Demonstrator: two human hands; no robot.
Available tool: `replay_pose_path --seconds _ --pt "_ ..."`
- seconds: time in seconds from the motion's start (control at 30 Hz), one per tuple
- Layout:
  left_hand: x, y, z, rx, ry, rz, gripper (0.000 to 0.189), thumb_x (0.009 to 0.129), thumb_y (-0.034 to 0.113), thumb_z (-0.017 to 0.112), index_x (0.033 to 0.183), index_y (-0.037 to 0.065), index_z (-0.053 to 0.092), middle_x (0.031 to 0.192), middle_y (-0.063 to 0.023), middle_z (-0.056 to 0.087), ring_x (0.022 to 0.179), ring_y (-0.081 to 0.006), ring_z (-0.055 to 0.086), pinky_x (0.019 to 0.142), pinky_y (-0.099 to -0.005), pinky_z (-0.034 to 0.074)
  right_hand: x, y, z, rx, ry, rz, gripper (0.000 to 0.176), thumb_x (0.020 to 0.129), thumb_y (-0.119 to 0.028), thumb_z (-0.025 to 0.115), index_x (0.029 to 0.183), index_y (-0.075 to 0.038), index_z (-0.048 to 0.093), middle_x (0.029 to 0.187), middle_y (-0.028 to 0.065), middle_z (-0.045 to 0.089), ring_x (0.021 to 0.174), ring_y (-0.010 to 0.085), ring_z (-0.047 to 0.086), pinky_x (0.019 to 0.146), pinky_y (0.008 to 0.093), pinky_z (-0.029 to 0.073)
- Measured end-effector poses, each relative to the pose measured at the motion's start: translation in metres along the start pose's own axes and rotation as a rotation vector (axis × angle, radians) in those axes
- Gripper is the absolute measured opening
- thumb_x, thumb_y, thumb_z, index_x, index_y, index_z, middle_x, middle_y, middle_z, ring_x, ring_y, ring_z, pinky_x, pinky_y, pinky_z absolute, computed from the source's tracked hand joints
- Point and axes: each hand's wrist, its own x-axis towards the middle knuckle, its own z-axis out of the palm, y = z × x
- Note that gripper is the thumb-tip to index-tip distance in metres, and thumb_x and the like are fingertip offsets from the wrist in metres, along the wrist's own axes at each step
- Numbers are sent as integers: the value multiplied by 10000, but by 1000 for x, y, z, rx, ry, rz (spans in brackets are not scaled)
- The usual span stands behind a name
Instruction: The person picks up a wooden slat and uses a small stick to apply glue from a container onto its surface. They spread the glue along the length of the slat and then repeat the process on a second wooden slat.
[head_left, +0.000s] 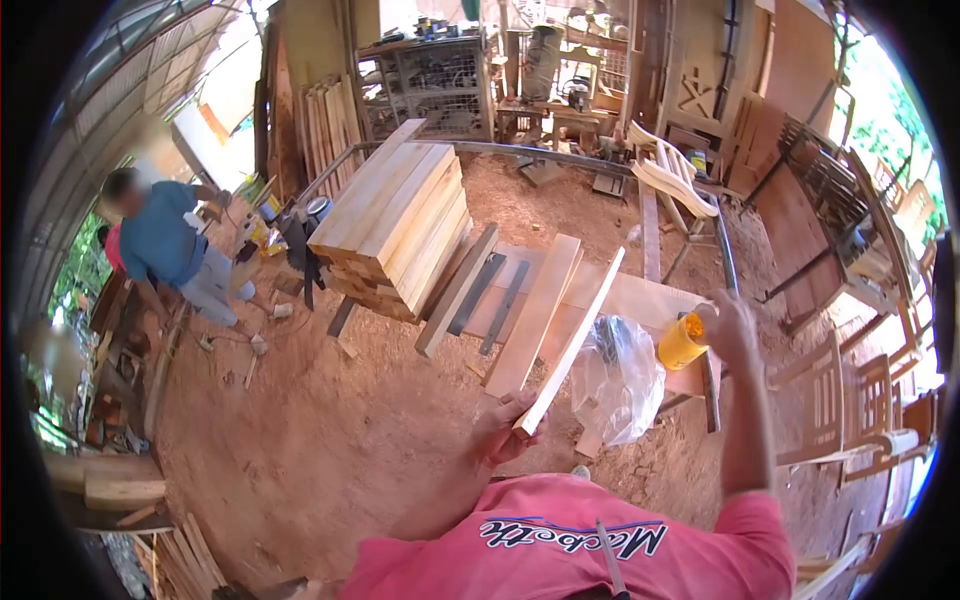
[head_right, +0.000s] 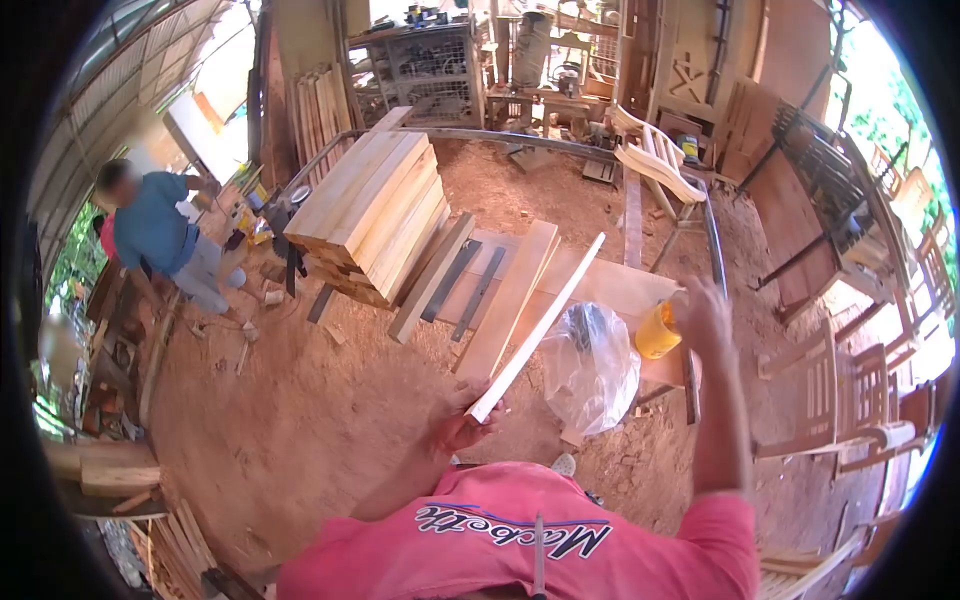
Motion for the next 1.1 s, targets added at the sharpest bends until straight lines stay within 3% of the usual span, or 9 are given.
replay_pose_path --seconds 0.1,0.23,0.33,0.43,0.47,0.57,0.63,0.83,1.1 --pt "4 -11 19 9 160 11 286 987 255 498 970 -15 588 804 -95 584 581 -120 524 496 -242 398 -39 -36 50 946 -74 261 240 917 -194 564 1060 -18 640 904 88 650 792 209 616 695 327 497" --pt "2 -28 20 71 20 15 307 990 237 491 926 -42 602 685 -80 564 573 -139 535 518 -264 441 -94 -97 119 1570 -410 774 293 977 -269 467 1110 -45 602 937 44 642 779 159 592 685 305 472" --pt "-2 -31 25 231 192 -1 297 993 223 483 929 -42 602 693 -97 574 539 -139 527 498 -277 451 -103 -109 167 2045 -672 892 376 997 -372 363 1195 -110 546 1051 27 636 889 199 600 796 362 455" --pt "-12 -33 23 164 137 -1 277 984 228 509 953 -30 604 688 -100 573 549 -144 542 491 -277 451 -83 -118 169 2314 -578 888 447 1006 -407 323 1200 -73 547 1096 61 635 1021 249 571 932 406 415" --pt "-19 -31 24 170 151 20 277 984 228 509 953 -30 604 688 -100 573 549 -144 542 491 -277 451 -77 -119 175 2557 -587 715 502 1015 -414 280 1204 -31 542 1131 92 628 1078 277 551 989 425 392" --pt "-43 -31 32 204 161 -24 286 974 248 529 948 -26 606 735 -104 568 576 -136 529 491 -263 438 -66 -125 186 2563 -529 639 486 1024 -375 277 1197 -7 544 1159 110 618 1112 275 544 1017 434 380" --pt "-64 -32 40 72 149 134 281 961 264 554 983 -15 581 738 -55 574 539 -91 513 426 -225 375 -61 -137 178 2536 -534 681 453 1021 -358 305 1202 -20 547 1156 101 620 1090 266 557 997 434 399" --pt "-153 -33 -34 -331 -25 206 361 955 287 536 1024 -66 501 832 -79 483 567 -60 450 456 -217 363 -57 -189 175 2539 -640 549 367 996 -331 422 1242 -89 547 1154 57 624 994 236 612 876 428 489" --pt "-256 5 -117 -465 -65 357 398 930 355 514 857 -36 535 696 -44 448 483 -81 417 388 -227 345 -66 -304 173 2418 -793 408 392 953 -295 544 1299 -117 499 1179 58 607 1063 233 594 858 383 498"
